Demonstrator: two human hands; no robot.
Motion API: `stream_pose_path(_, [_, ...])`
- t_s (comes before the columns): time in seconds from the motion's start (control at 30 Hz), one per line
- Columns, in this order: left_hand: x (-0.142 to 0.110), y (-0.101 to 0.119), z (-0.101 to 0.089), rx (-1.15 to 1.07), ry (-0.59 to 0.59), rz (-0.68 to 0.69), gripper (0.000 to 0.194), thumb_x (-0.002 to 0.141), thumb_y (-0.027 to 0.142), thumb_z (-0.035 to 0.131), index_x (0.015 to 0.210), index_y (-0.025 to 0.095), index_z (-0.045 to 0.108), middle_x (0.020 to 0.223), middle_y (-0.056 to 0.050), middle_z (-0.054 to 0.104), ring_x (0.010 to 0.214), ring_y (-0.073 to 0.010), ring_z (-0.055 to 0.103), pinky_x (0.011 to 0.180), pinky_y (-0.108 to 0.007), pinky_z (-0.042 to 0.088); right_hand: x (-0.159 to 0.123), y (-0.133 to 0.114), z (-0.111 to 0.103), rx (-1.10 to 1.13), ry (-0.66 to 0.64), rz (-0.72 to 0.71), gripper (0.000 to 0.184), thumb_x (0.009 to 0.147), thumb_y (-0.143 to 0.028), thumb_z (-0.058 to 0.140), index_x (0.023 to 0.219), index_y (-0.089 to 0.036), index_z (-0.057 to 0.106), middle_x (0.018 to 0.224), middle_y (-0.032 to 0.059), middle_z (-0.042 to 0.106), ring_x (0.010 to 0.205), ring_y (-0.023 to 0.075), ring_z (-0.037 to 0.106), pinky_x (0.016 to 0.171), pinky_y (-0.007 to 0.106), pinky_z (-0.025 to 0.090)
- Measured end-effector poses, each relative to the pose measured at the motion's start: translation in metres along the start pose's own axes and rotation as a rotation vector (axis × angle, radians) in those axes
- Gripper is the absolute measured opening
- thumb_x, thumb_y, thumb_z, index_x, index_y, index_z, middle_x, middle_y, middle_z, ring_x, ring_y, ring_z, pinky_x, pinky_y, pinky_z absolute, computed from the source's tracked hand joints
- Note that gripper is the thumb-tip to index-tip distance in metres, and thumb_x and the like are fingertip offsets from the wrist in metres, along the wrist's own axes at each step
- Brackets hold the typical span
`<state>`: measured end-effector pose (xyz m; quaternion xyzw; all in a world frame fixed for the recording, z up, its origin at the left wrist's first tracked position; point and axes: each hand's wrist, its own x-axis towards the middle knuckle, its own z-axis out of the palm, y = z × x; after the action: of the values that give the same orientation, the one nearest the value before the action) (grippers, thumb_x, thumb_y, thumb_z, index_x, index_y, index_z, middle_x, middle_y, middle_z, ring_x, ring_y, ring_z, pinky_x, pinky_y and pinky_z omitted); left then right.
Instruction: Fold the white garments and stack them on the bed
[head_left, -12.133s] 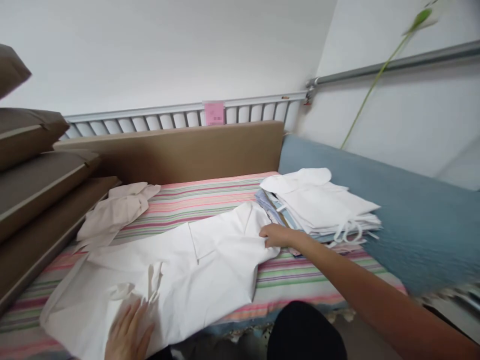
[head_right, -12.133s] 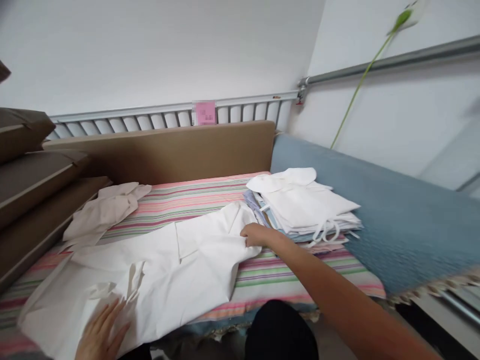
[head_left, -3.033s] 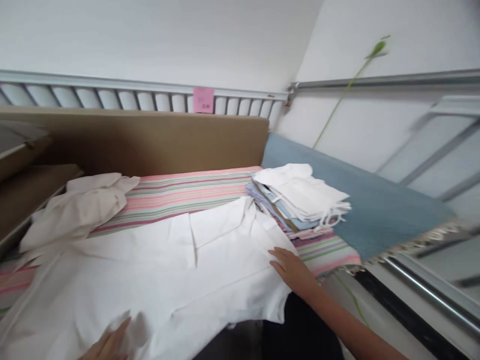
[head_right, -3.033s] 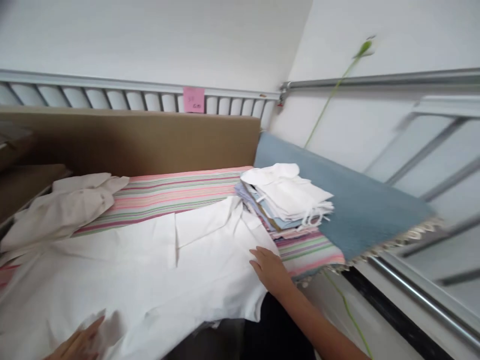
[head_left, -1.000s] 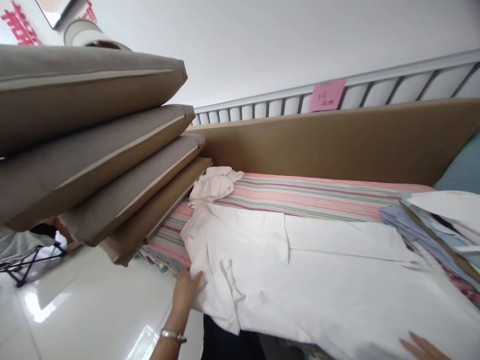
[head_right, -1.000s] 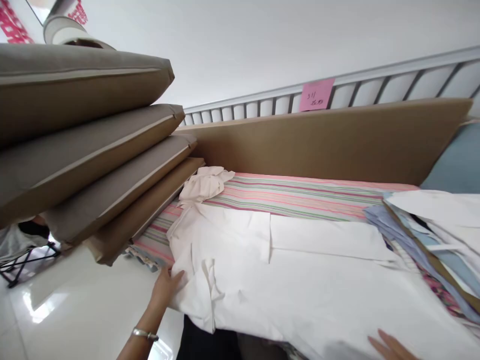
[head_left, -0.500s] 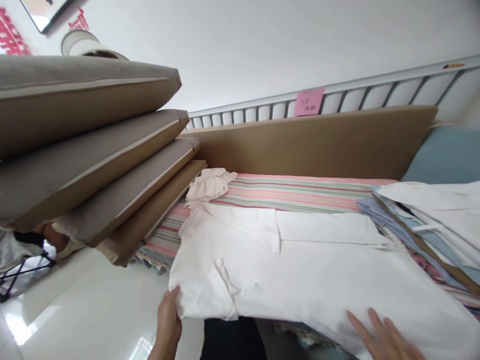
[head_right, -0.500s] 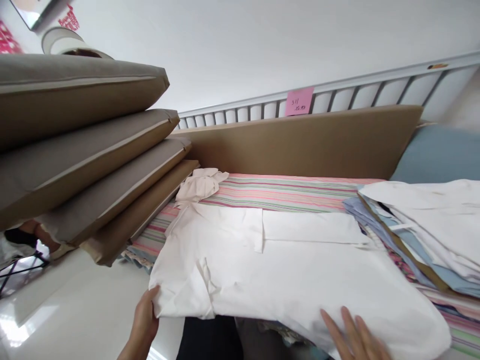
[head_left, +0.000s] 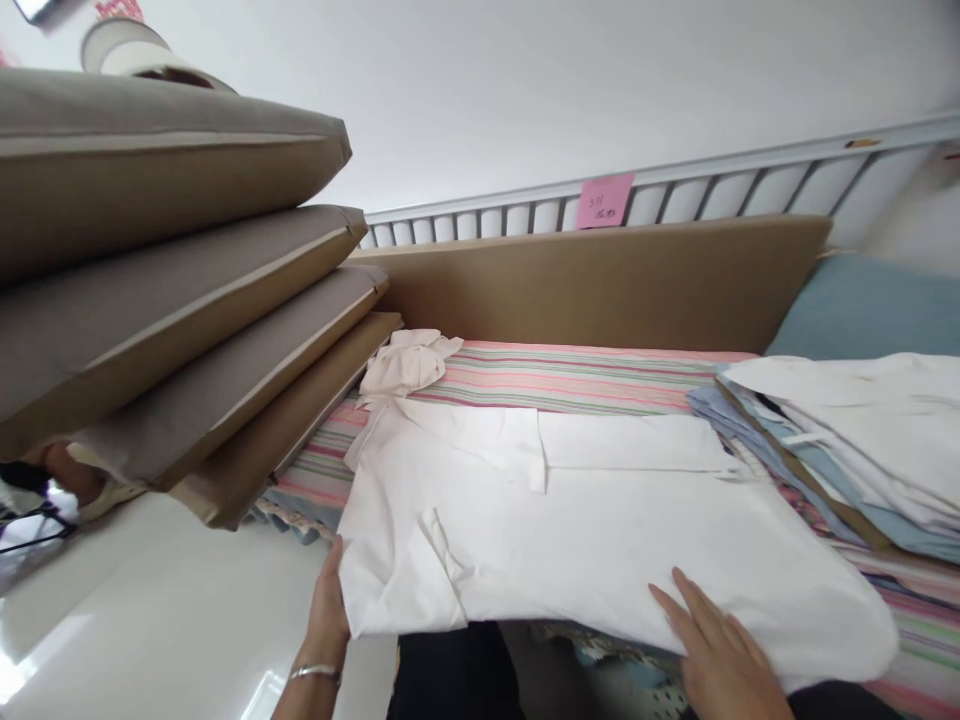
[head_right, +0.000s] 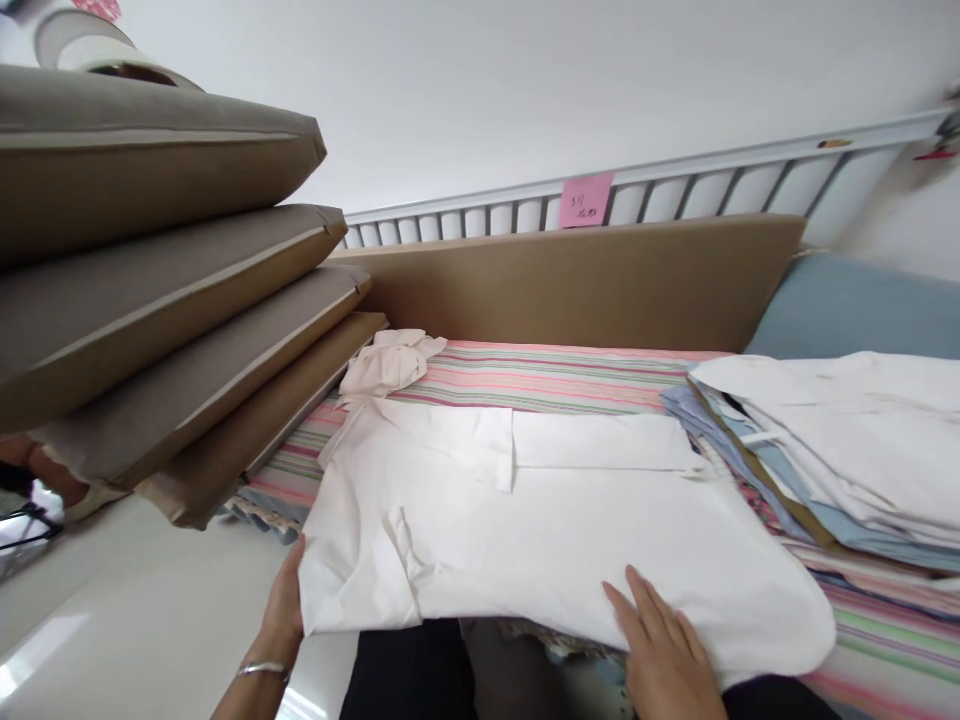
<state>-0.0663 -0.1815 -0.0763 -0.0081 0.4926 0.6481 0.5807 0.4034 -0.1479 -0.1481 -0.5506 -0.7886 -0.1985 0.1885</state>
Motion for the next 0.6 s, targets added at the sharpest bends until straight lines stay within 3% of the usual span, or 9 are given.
stream_pose_path(0.1, [0.007, 0.001, -0.008, 0.069, 0.059, -0.144, 0.045, 0.074, 0.029, 0.063, 0.115, 0.01, 0.057, 0.083, -0.011, 0.072, 0.083, -0.0279, 0.068, 0.079, -0.042, 0.054, -0.005, 0.007, -0.016, -0.066, -0.071, 0.038, 0.052, 0.07, -0.007, 0.04, 0.117, -0.021, 0.059, 0.137, 0.0129, 0.046, 0.122, 0.0287, 0.046, 0.095, 0.047, 0.039])
stream_pose_path(0.23, [0.011, 0.005, -0.027, 0.129, 0.237, -0.041, 0.045, 0.075, 0.015, 0.06, 0.119, 0.01, 0.054, 0.08, -0.008, 0.073, 0.076, -0.0241, 0.069, 0.076, -0.037, 0.056, -0.007, 0.007, -0.034, -0.128, -0.153, 0.131, 0.06, 0.069, 0.0, 0.038, 0.12, -0.024, 0.057, 0.139, 0.0106, 0.044, 0.124, 0.0271, 0.044, 0.097, 0.045, 0.037])
stream_pose_path(0.33, [0.011, 0.013, -0.033, 0.125, 0.275, 0.037, 0.051, 0.076, 0.009, 0.056, 0.126, 0.011, 0.048, 0.081, -0.005, 0.073, 0.075, -0.021, 0.069, 0.076, -0.034, 0.057, -0.004, 0.008, -0.041, -0.131, -0.192, 0.166, 0.054, 0.071, 0.001, 0.037, 0.114, -0.023, 0.061, 0.138, 0.0109, 0.045, 0.123, 0.0257, 0.046, 0.097, 0.046, 0.037])
stream_pose_path(0.47, [0.004, 0.018, -0.027, 0.102, 0.255, 0.076, 0.05, 0.079, 0.01, 0.05, 0.128, 0.012, 0.046, 0.082, -0.004, 0.072, 0.077, -0.02, 0.069, 0.078, -0.034, 0.057, 0.001, 0.018, -0.046, -0.061, -0.18, 0.131, 0.036, 0.079, -0.008, 0.036, 0.094, -0.021, 0.066, 0.129, 0.0095, 0.055, 0.113, 0.0234, 0.053, 0.096, 0.046, 0.037])
stream_pose_path(0.6, [-0.01, 0.003, -0.025, 0.103, 0.106, 0.033, 0.043, 0.08, 0.019, 0.054, 0.123, 0.014, 0.052, 0.093, -0.008, 0.072, 0.086, -0.0238, 0.068, 0.079, -0.039, 0.057, -0.001, 0.033, -0.044, 0.017, -0.084, 0.024, 0.03, 0.083, -0.016, 0.037, 0.094, -0.022, 0.065, 0.112, 0.0061, 0.066, 0.102, 0.0211, 0.059, 0.097, 0.045, 0.036])
